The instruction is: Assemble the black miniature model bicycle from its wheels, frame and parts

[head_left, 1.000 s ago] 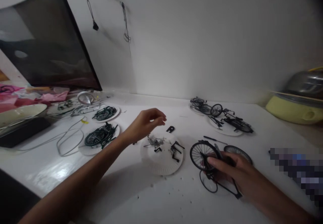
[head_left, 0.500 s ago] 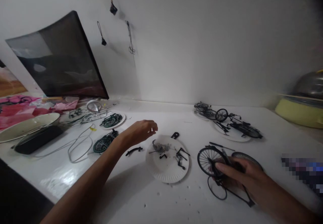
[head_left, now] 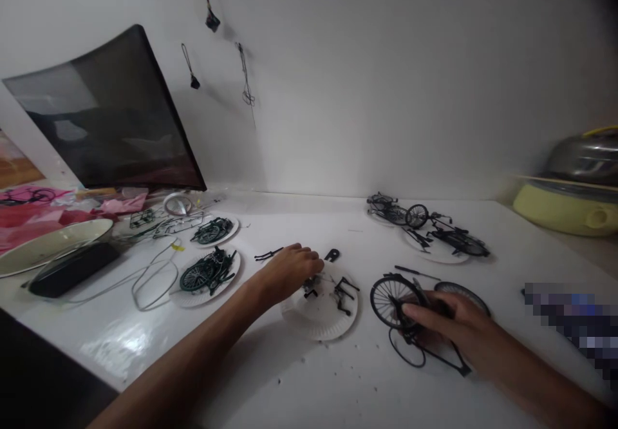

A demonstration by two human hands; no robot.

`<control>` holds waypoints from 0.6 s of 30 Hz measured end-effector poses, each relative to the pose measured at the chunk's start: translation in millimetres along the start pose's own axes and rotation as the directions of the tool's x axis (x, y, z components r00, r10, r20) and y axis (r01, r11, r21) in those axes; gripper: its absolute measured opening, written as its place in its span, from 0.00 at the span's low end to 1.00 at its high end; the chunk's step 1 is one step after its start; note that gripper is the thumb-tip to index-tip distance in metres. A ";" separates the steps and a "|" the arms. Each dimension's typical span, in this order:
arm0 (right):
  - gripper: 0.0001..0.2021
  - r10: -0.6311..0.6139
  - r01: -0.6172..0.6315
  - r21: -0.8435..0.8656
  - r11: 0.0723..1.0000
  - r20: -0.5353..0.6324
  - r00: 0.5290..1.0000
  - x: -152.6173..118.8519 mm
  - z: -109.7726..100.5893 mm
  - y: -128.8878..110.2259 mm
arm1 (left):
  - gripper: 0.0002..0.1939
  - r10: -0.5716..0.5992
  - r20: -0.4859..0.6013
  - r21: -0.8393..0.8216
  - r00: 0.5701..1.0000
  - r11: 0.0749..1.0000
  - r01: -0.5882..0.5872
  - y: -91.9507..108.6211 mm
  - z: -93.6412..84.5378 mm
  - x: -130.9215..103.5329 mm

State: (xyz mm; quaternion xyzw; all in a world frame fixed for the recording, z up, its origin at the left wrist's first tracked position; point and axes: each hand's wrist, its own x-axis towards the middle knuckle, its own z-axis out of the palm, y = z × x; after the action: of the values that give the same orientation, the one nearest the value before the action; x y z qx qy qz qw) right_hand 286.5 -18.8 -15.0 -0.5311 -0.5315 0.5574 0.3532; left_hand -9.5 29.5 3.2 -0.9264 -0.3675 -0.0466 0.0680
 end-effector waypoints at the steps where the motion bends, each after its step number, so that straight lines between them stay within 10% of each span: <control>1: 0.21 0.005 -0.005 -0.004 1.000 -0.001 1.000 -0.8 0.7 -1.4 | 0.09 0.001 -0.002 0.002 1.000 1.000 -0.001 0.4 0.3 0.0; 18: 0.20 0.009 -0.009 -0.041 0.999 -0.001 1.000 0.2 -2.1 0.2 | 0.08 -0.085 0.008 -0.186 0.996 0.979 0.085 -13.0 9.0 0.0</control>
State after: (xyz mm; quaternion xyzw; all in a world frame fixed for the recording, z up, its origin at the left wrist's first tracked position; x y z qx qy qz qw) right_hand 288.5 -18.2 -14.9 -0.5409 -0.5404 0.5475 0.3399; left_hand -18.1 40.3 -4.4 -0.9122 -0.4007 -0.0834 -0.0207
